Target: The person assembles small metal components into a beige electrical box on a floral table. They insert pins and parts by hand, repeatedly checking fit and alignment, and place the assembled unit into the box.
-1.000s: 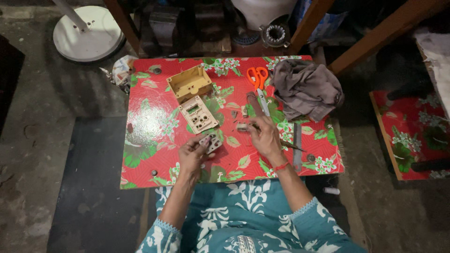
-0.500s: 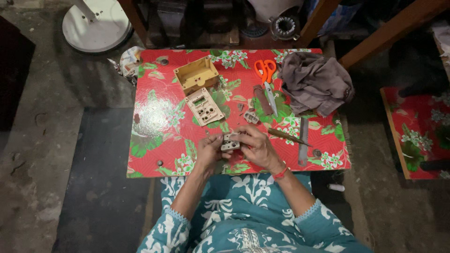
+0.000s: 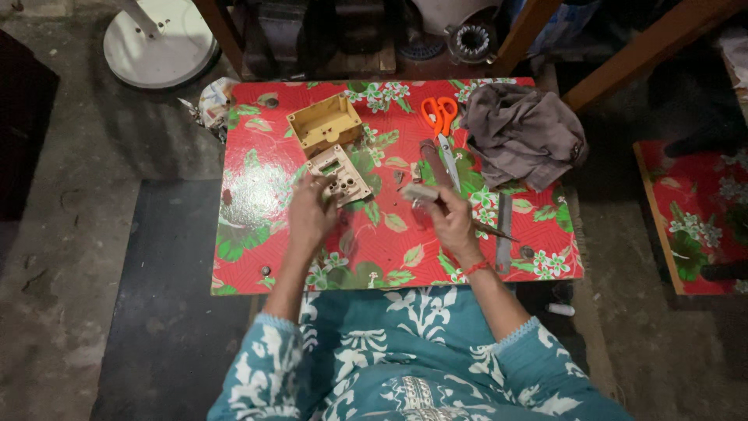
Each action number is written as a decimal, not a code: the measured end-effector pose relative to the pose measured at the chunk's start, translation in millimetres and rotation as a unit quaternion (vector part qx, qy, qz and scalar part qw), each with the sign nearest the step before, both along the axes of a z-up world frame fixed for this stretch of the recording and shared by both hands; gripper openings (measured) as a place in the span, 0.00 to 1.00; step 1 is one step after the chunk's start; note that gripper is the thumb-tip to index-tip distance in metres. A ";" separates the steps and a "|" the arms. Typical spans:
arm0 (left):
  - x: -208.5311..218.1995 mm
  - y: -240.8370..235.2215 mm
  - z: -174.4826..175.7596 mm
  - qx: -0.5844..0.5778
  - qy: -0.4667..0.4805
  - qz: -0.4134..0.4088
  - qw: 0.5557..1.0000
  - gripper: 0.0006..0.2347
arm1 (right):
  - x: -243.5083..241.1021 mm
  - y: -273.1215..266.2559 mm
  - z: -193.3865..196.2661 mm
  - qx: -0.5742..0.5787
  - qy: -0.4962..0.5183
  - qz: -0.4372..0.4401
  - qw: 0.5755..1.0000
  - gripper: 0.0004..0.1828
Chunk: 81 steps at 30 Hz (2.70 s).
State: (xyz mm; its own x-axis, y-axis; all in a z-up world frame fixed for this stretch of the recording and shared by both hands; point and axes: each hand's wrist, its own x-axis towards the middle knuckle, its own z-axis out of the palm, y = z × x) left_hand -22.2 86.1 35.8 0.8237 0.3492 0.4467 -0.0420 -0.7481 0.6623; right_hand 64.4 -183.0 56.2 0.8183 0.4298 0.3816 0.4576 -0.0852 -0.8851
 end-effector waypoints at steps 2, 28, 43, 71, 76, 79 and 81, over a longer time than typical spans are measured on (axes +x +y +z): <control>2.6 18.8 8.2 0.060 -0.004 -0.038 0.998 0.16 | 0.0 -2.6 -3.3 -0.029 0.020 -0.024 0.999 0.11; 41.6 12.7 3.8 -0.382 0.133 0.068 0.912 0.23 | -6.7 4.5 -2.7 -0.101 -0.133 -0.070 0.984 0.13; 32.4 -33.3 -22.8 -0.521 0.034 -0.014 0.853 0.21 | -7.0 3.4 -10.4 -0.112 -0.126 -0.093 0.981 0.11; 32.1 -40.4 -35.3 -0.679 -0.008 -0.129 0.722 0.14 | 20.0 25.8 11.8 -0.246 -0.034 0.053 0.967 0.11; 29.8 -41.3 -28.3 -0.669 0.006 -0.135 0.731 0.16 | 50.4 31.2 20.4 -0.332 -0.051 0.147 0.930 0.14; 30.5 -40.9 -30.8 -0.668 0.004 -0.140 0.731 0.16 | 60.1 31.2 26.5 -0.407 -0.040 0.164 0.898 0.17; 32.9 -40.4 -34.5 -0.667 0.003 -0.142 0.732 0.15 | 63.5 34.7 28.5 -0.406 -0.071 0.174 0.894 0.15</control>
